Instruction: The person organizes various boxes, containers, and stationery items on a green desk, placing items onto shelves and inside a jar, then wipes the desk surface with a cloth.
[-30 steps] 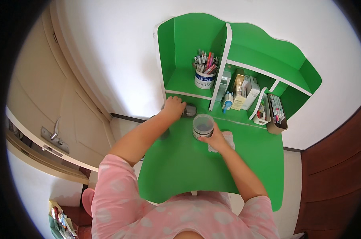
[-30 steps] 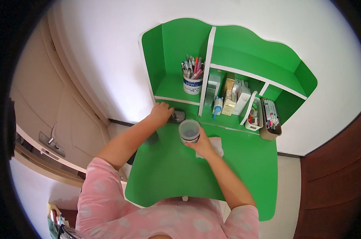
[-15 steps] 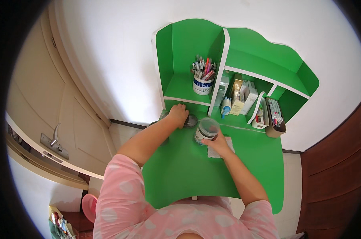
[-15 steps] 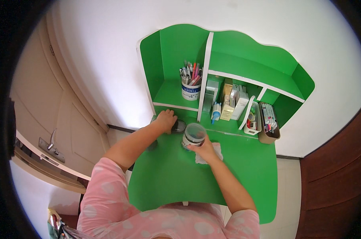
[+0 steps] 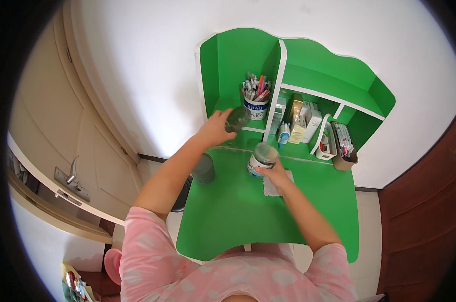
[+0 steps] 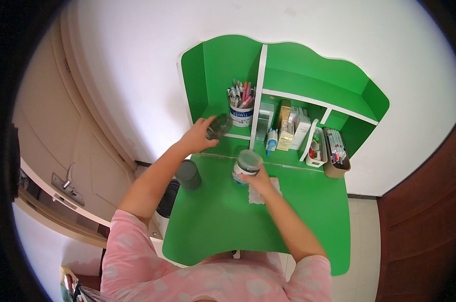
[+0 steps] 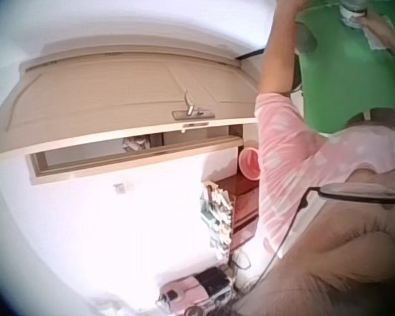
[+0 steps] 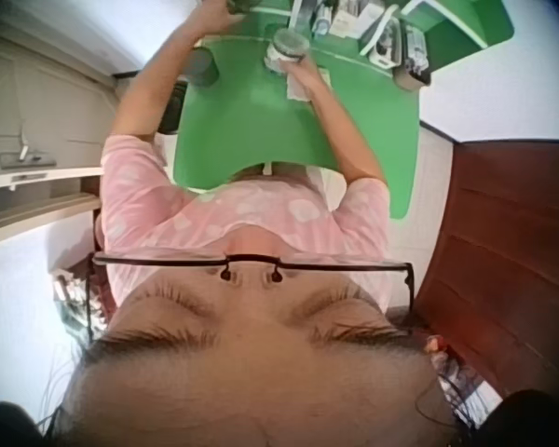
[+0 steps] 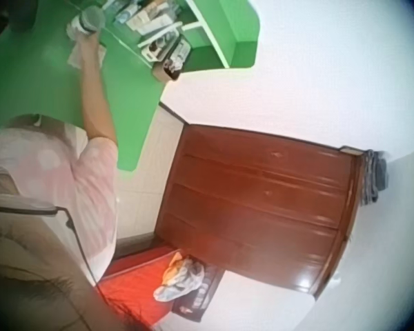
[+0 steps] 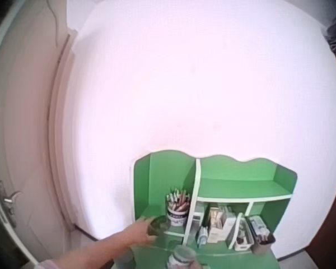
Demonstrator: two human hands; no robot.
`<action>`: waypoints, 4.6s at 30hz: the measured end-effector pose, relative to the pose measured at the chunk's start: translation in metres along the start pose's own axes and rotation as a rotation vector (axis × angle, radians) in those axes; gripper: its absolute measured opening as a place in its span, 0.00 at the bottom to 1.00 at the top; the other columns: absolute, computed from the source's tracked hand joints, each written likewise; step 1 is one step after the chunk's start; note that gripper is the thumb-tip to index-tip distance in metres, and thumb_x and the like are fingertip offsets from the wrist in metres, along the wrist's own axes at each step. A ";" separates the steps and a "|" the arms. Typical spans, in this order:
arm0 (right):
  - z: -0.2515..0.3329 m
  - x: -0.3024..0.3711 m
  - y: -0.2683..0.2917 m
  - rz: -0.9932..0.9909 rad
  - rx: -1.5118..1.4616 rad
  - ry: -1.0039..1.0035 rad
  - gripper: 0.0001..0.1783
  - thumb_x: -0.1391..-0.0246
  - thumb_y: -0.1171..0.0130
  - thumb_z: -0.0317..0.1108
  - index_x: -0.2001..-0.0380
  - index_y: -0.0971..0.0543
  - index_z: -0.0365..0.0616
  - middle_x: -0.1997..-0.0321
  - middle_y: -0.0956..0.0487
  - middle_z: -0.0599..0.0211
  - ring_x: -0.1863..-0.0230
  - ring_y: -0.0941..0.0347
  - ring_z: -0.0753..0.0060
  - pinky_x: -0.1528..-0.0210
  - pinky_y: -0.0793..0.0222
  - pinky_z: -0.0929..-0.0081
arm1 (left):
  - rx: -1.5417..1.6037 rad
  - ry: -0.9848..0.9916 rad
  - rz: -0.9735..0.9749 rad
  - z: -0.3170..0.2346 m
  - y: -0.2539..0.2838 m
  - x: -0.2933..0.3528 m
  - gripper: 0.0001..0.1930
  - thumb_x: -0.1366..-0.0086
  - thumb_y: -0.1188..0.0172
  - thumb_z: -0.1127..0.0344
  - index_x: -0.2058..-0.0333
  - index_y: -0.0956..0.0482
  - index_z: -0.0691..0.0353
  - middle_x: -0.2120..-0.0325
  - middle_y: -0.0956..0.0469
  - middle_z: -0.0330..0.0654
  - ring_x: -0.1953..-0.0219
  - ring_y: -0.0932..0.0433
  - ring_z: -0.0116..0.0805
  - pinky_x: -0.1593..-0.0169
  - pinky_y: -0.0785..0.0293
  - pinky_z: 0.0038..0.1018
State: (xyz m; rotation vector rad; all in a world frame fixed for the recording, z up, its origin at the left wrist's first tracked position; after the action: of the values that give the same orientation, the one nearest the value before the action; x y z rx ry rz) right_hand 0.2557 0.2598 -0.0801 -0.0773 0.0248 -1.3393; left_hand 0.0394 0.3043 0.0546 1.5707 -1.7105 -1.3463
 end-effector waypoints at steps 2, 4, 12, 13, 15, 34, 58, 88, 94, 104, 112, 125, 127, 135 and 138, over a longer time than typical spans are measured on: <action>0.016 0.000 -0.007 0.001 0.008 0.022 0.46 0.65 0.26 0.30 0.43 0.40 0.37 0.44 0.29 0.58 0.43 0.34 0.65 0.40 0.40 0.68 | 0.211 0.024 -0.106 0.004 0.017 0.004 0.40 0.48 0.35 0.57 0.39 0.44 0.64 0.51 0.31 0.58 0.53 0.28 0.47 0.49 0.31 0.35; 0.026 -0.006 -0.011 -0.003 0.020 0.045 0.46 0.66 0.26 0.30 0.43 0.39 0.37 0.45 0.29 0.58 0.43 0.33 0.65 0.40 0.40 0.68 | 0.341 0.101 -0.104 0.007 0.024 0.005 0.39 0.46 0.36 0.57 0.40 0.44 0.65 0.51 0.30 0.58 0.54 0.27 0.45 0.50 0.30 0.35; 0.095 -0.043 -0.036 -0.165 0.367 0.380 0.41 0.64 0.27 0.40 0.49 0.35 0.33 0.50 0.25 0.52 0.48 0.28 0.59 0.46 0.35 0.67 | 0.708 0.400 -0.105 0.058 0.005 0.023 0.32 0.35 0.53 0.45 0.42 0.41 0.66 0.54 0.28 0.53 0.55 0.26 0.41 0.52 0.31 0.33; 0.101 -0.047 -0.039 -0.196 0.373 0.361 0.40 0.64 0.27 0.40 0.49 0.34 0.33 0.50 0.25 0.52 0.49 0.28 0.59 0.46 0.34 0.67 | 0.708 0.402 -0.109 0.057 0.003 0.026 0.32 0.35 0.53 0.45 0.42 0.41 0.66 0.54 0.28 0.53 0.55 0.26 0.41 0.52 0.31 0.33; 0.114 -0.055 -0.047 -0.204 0.374 0.412 0.39 0.64 0.27 0.40 0.51 0.34 0.33 0.51 0.25 0.51 0.49 0.28 0.57 0.47 0.34 0.66 | 0.842 0.475 -0.061 0.046 -0.004 0.033 0.32 0.34 0.55 0.44 0.43 0.40 0.66 0.53 0.28 0.51 0.54 0.27 0.38 0.50 0.33 0.30; 0.046 -0.126 -0.089 -0.059 0.205 0.385 0.43 0.57 0.39 0.26 0.37 0.47 0.37 0.41 0.41 0.51 0.45 0.35 0.59 0.55 0.29 0.71 | 1.031 0.671 -0.046 0.083 -0.050 0.014 0.28 0.35 0.53 0.44 0.43 0.41 0.55 0.55 0.32 0.42 0.59 0.29 0.34 0.59 0.29 0.35; 0.054 -0.128 -0.109 -0.161 0.203 0.468 0.22 0.50 0.37 0.33 0.55 0.32 0.36 0.58 0.24 0.56 0.66 0.24 0.68 0.67 0.28 0.72 | 0.969 0.464 -0.208 0.061 -0.050 0.017 0.32 0.38 0.43 0.52 0.42 0.42 0.62 0.49 0.33 0.45 0.57 0.26 0.37 0.59 0.28 0.34; 0.037 -0.051 -0.092 0.019 0.516 0.550 0.29 0.55 0.39 0.30 0.46 0.32 0.43 0.43 0.35 0.55 0.43 0.36 0.53 0.41 0.39 0.65 | 0.762 0.241 -0.167 0.107 -0.045 0.140 0.44 0.45 0.34 0.55 0.36 0.52 0.58 0.40 0.42 0.57 0.37 0.42 0.45 0.37 0.46 0.38; -0.008 -0.018 -0.104 0.166 0.478 0.213 0.34 0.56 0.38 0.31 0.43 0.37 0.42 0.44 0.35 0.51 0.46 0.34 0.56 0.44 0.36 0.64 | 0.885 0.209 -0.307 0.095 -0.058 0.156 0.56 0.54 0.27 0.57 0.34 0.60 0.57 0.41 0.41 0.55 0.41 0.37 0.43 0.39 0.40 0.35; -0.043 0.008 -0.111 0.217 0.224 -0.016 0.44 0.54 0.35 0.34 0.37 0.46 0.40 0.37 0.39 0.49 0.45 0.33 0.57 0.45 0.34 0.64 | 0.739 0.183 -0.353 0.064 -0.096 0.149 0.56 0.59 0.28 0.73 0.36 0.58 0.64 0.44 0.39 0.53 0.41 0.37 0.43 0.38 0.42 0.35; -0.029 -0.001 -0.080 -0.014 -0.043 0.100 0.45 0.57 0.30 0.38 0.40 0.43 0.36 0.45 0.31 0.54 0.45 0.34 0.61 0.43 0.37 0.65 | 0.434 0.010 -0.359 -0.009 -0.089 0.113 0.47 0.54 0.37 0.80 0.36 0.53 0.64 0.42 0.43 0.57 0.39 0.42 0.56 0.37 0.45 0.40; 0.081 -0.059 -0.064 -0.182 0.102 0.459 0.40 0.54 0.35 0.32 0.38 0.42 0.38 0.48 0.30 0.52 0.49 0.34 0.61 0.57 0.31 0.68 | 0.269 -0.060 -0.622 -0.020 -0.034 0.033 0.43 0.50 0.38 0.80 0.36 0.48 0.59 0.45 0.41 0.53 0.43 0.39 0.50 0.41 0.39 0.37; 0.076 -0.075 -0.059 -0.234 0.217 0.483 0.40 0.53 0.37 0.31 0.38 0.42 0.39 0.47 0.31 0.51 0.48 0.34 0.60 0.56 0.30 0.67 | 0.193 -0.020 -0.697 -0.011 -0.035 0.023 0.40 0.48 0.39 0.79 0.36 0.46 0.59 0.48 0.40 0.52 0.49 0.35 0.48 0.45 0.36 0.36; 0.058 -0.080 -0.071 -0.134 0.137 0.444 0.35 0.48 0.42 0.31 0.37 0.41 0.41 0.39 0.40 0.55 0.43 0.37 0.60 0.46 0.34 0.67 | 0.564 0.143 -0.583 0.018 -0.057 0.025 0.33 0.42 0.44 0.77 0.37 0.43 0.59 0.48 0.41 0.51 0.52 0.31 0.43 0.51 0.31 0.33; 0.059 -0.078 -0.075 -0.095 0.089 0.474 0.30 0.46 0.43 0.31 0.40 0.37 0.42 0.38 0.41 0.59 0.43 0.37 0.61 0.46 0.34 0.69 | 0.623 0.067 -0.579 0.009 -0.064 0.028 0.33 0.42 0.45 0.79 0.38 0.43 0.59 0.47 0.43 0.50 0.52 0.31 0.43 0.51 0.30 0.32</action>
State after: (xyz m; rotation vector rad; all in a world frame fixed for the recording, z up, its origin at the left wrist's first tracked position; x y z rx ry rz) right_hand 0.1682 0.3212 -0.0186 0.3191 0.3650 -1.4265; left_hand 0.0559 0.2900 -0.0128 2.5806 -1.8089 -1.0039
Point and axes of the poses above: each hand's wrist, its own x-axis away from the middle knuckle, its own y-axis out of the back of the hand, z = x × y, the point moved 8 cm from there along -x, towards the middle knuckle
